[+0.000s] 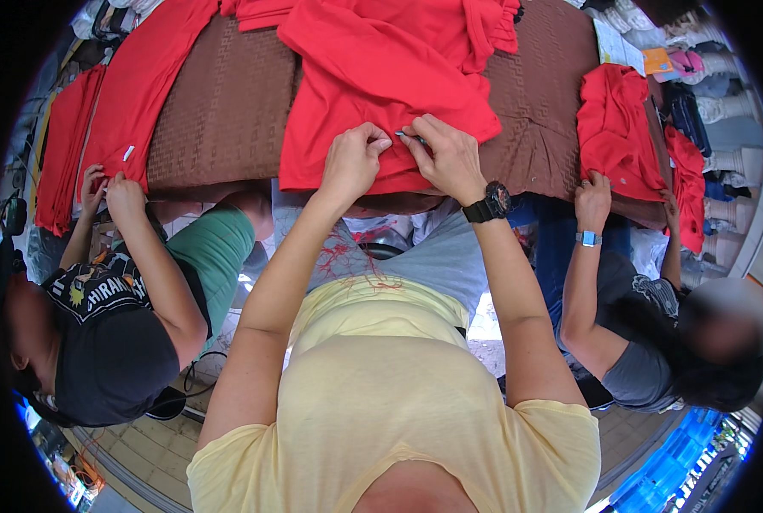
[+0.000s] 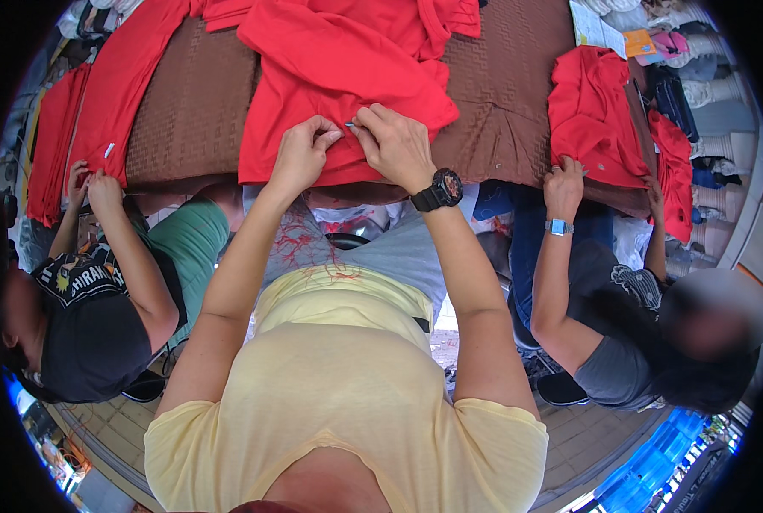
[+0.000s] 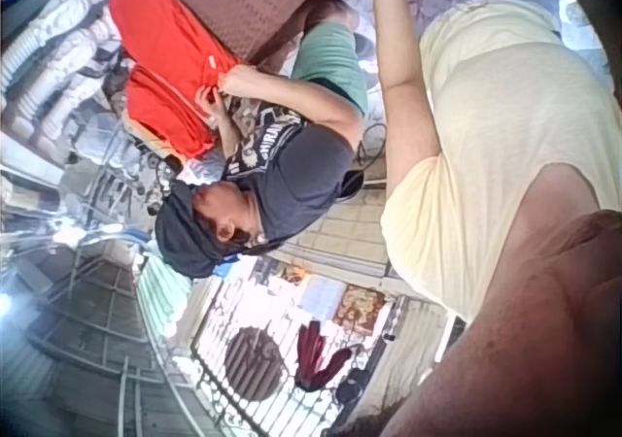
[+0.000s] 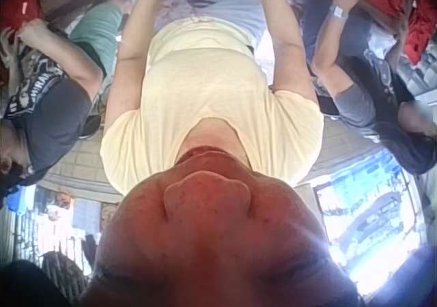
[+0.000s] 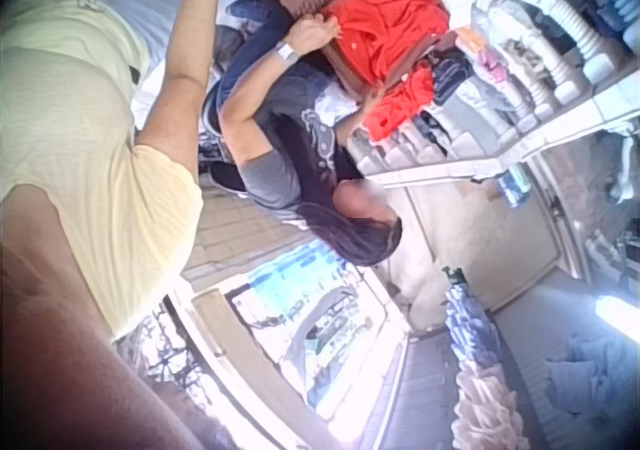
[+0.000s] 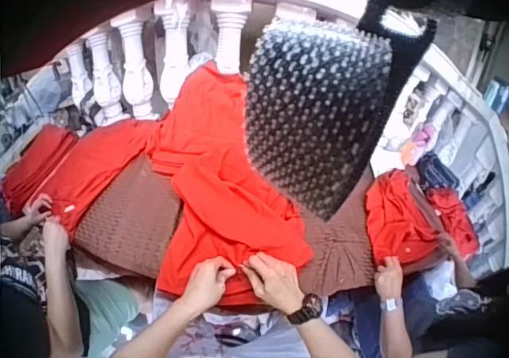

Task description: The person folds several red shirts one at a time, makes notes in a notebook with a pen, and then handles a small stack of black shirts.

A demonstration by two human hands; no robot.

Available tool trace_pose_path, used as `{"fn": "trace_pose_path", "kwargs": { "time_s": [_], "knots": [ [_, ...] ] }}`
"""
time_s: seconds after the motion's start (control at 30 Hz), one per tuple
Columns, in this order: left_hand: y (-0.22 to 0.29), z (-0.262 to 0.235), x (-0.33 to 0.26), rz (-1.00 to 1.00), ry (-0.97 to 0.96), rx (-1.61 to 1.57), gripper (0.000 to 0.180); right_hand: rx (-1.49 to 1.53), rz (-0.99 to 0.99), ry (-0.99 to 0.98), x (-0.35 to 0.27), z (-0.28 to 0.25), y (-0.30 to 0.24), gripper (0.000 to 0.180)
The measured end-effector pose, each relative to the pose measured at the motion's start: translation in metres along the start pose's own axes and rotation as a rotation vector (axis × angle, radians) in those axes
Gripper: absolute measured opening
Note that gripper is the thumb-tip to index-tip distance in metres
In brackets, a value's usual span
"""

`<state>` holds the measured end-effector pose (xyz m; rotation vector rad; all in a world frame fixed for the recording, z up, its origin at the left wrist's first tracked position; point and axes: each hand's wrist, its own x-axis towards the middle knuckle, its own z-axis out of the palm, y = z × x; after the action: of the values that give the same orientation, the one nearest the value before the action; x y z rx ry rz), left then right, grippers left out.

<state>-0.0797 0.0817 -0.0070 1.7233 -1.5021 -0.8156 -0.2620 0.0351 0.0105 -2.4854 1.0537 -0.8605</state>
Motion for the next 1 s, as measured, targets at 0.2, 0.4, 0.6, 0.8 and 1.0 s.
{"fn": "trace_pose_path", "kwargs": {
  "time_s": [0.2,0.4,0.6,0.8,1.0],
  "knots": [
    [-0.003,0.000,-0.002,-0.012,-0.009,-0.035,0.014,-0.018,-0.043,-0.007,0.001,0.003,0.000,0.011],
    [-0.002,0.001,-0.004,-0.014,-0.008,-0.027,0.015,-0.053,-0.081,0.014,-0.001,0.013,0.001,0.009],
    [-0.008,-0.020,-0.018,0.108,-0.250,0.006,0.013,0.075,0.140,0.164,-0.003,0.008,-0.003,0.017],
    [0.005,-0.061,-0.054,0.206,-0.064,0.202,0.028,0.315,0.551,-0.074,-0.041,-0.005,-0.020,0.038],
    [-0.005,-0.014,-0.047,0.216,0.009,0.179,0.030,0.771,0.953,0.051,-0.062,0.049,-0.033,0.033]
  ]
}}
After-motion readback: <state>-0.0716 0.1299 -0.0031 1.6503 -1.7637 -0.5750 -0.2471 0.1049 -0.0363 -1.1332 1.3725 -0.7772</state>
